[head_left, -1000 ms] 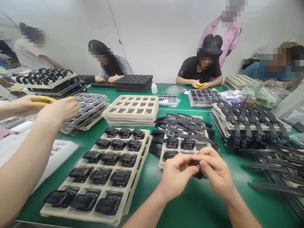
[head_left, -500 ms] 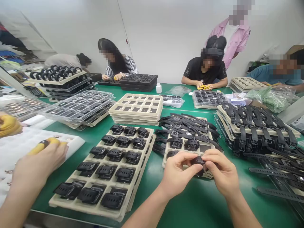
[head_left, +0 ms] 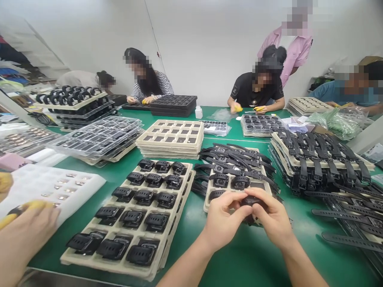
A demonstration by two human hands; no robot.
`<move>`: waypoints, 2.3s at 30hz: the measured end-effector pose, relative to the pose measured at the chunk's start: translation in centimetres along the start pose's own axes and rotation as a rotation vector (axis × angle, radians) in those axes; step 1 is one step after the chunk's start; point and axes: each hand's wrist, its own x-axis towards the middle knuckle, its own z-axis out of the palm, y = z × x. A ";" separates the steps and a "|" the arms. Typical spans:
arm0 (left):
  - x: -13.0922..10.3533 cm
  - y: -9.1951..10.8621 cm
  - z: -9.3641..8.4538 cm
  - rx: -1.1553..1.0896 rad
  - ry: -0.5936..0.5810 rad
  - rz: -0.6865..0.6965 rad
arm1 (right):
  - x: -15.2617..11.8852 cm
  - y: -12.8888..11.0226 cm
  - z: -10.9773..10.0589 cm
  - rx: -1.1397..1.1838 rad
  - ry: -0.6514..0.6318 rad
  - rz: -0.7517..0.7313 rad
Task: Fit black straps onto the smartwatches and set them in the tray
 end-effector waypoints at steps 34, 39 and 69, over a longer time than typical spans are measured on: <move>0.7 -2.0 -0.3 1.082 0.017 0.929 | 0.1 0.5 -0.2 -0.054 -0.059 0.513; 0.6 -1.8 -0.2 0.942 -0.016 0.958 | 0.2 -0.1 -1.3 0.041 -0.046 0.557; 1.8 -0.8 -1.5 0.684 0.075 0.842 | 8.9 3.0 -6.4 -0.572 -0.511 0.296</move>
